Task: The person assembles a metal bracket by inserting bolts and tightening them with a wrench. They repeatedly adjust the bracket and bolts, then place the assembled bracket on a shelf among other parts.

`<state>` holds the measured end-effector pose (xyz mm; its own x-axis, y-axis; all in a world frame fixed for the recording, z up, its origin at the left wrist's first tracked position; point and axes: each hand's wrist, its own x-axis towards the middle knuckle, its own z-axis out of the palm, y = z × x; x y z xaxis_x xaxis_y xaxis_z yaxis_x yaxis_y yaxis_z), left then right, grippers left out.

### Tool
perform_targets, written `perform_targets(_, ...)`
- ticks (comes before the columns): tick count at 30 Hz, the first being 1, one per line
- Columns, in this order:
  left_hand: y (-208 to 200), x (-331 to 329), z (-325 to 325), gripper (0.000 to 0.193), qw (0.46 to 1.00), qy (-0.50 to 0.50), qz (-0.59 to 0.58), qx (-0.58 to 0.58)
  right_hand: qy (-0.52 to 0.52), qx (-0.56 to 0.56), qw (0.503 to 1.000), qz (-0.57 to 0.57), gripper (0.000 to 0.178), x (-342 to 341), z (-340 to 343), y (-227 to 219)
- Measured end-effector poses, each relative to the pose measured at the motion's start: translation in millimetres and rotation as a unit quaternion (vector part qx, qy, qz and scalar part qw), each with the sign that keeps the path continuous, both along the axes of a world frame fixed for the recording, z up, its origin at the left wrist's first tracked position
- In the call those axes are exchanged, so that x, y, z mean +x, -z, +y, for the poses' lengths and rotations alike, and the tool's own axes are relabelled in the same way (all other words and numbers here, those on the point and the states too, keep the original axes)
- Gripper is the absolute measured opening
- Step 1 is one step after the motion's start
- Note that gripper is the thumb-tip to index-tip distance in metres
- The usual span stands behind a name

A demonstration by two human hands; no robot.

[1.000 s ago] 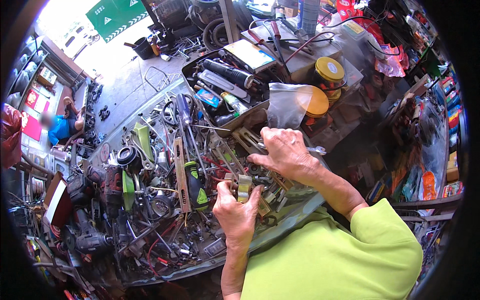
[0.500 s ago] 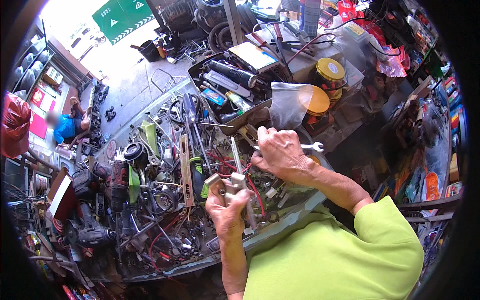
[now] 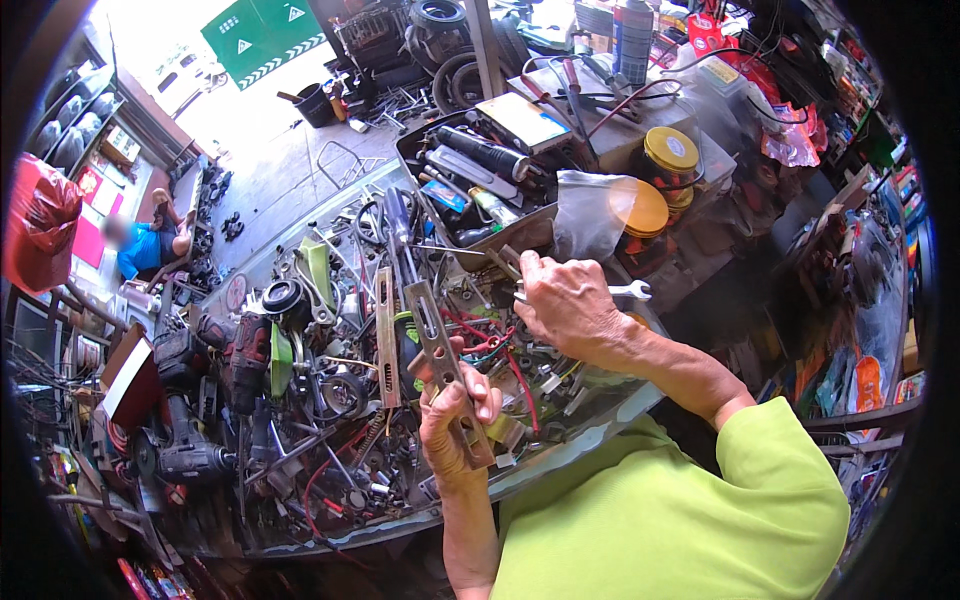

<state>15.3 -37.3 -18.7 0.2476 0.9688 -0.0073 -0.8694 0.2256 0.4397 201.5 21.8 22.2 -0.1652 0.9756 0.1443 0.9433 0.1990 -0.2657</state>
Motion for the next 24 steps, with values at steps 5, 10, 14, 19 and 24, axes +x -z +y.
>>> perform_targets(5,-3,0,1,0.043,0.999,-0.008,-0.036,-0.008,-0.027,0.103,0.988,0.116,0.036,-2,7,-18)
perform_targets(10,-4,-4,1,0.035,0.996,-0.023,-0.082,-0.026,-0.030,0.105,0.975,0.194,0.037,-8,24,-38)
perform_targets(14,-3,-6,1,0.031,0.993,-0.037,-0.103,-0.040,-0.041,0.088,0.965,0.242,0.044,-10,38,-39)
perform_targets(19,-4,-3,5,0.044,0.990,-0.023,-0.124,-0.058,-0.045,0.114,0.956,0.265,0.047,-14,45,-34)
perform_targets(24,-3,-1,6,0.046,0.991,-0.041,-0.110,-0.059,-0.046,0.036,0.956,0.287,0.041,-14,51,-40)
